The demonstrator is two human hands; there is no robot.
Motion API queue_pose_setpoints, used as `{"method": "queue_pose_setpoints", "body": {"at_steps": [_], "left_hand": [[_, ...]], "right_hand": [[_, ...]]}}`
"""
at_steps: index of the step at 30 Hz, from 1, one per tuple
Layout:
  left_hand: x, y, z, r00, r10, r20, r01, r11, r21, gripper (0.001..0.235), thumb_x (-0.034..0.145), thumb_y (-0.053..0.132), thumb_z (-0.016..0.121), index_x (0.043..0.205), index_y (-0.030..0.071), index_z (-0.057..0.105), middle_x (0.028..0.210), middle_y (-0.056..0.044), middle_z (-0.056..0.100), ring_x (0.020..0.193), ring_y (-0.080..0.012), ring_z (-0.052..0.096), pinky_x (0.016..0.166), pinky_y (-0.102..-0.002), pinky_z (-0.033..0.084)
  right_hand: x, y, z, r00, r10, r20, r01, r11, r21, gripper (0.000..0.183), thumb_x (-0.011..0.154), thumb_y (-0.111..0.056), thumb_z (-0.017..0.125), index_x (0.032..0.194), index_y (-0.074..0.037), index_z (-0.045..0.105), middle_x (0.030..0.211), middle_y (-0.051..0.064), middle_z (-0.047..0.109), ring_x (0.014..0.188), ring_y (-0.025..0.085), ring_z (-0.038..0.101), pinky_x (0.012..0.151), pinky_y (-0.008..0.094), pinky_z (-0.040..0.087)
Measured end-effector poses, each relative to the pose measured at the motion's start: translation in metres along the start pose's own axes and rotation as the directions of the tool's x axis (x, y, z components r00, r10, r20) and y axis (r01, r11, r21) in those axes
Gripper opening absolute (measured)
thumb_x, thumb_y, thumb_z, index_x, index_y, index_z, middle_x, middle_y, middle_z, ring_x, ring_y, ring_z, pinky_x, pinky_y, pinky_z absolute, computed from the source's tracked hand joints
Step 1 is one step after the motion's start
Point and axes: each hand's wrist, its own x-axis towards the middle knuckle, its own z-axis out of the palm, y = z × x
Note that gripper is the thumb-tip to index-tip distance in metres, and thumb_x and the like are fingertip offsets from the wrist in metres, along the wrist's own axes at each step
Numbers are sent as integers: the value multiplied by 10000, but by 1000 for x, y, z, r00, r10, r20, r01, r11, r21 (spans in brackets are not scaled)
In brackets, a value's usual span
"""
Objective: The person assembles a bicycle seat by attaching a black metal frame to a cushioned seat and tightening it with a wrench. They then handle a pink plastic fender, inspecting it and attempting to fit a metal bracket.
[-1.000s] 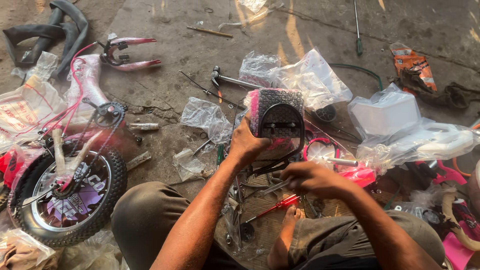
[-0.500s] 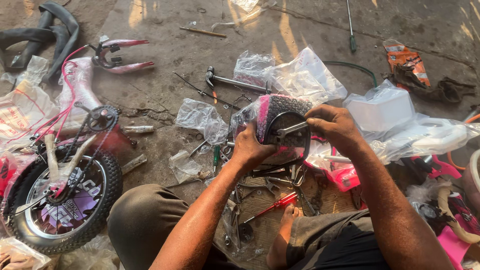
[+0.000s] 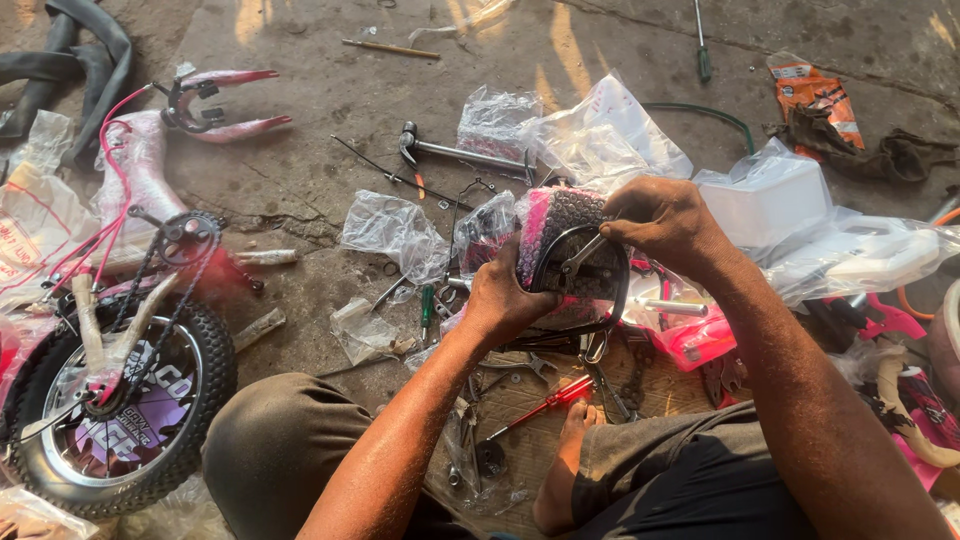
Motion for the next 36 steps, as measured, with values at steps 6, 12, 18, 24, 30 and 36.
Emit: {"method": "queue_pose_setpoints", "body": {"at_steps": [6,12,18,24,30,36], "left_hand": [[2,-4,0,994,29,-104,-29,1000,-2,905,647,222,875,1406,-33,453,1085,-226,746,1006,-323,755,930,-394,578],[10,-26,11,970,63,-235,-56,998,35,928,665,246,903,1391,-76,425,1030,-247,742,964,-353,748,896,-424,576],[5,-31,20,991,100,94,-123,948,293,579,956,356,711,1377,4,525,1009,-180,764,929,-295,785,826,-400,616],[-15,-16,-2,981,78,-178,-90,994,-58,837,675,224,844,1383,-44,485,1096,-209,752,1002,-321,761,940,-392,580],[-10,-9,-14,974,78,-210,-109,984,-138,842,660,196,854,1384,-42,496,1124,-202,757,1034,-292,759,948,-368,580],[-5,-6,-6,982,2,-191,-13,998,-55,944,660,201,904,1400,-117,412,1114,-247,724,1043,-320,735,960,-382,552]], "right_hand": [[-35,-10,31,943,322,-81,-332,906,-261,157,963,-170,717,956,-23,661,711,81,696,620,211,680,552,364,563],[-87,-74,88,998,-46,50,60,945,-323,370,813,-106,689,1159,-15,594,807,181,675,682,328,712,581,442,577],[2,-91,89,979,-17,202,103,900,-424,222,968,-236,673,1114,-71,649,870,160,721,769,315,716,700,450,568],[34,-55,26,972,162,-172,-191,966,-173,231,865,-132,642,1047,9,665,901,154,717,765,227,705,659,368,586],[-54,-33,66,981,86,-175,-112,983,-144,315,896,-118,691,1208,-75,681,926,111,716,764,222,695,656,376,565],[-63,-28,72,977,-122,-173,33,894,-447,393,884,-197,753,1271,-167,693,908,102,640,782,273,676,657,406,550]]}}
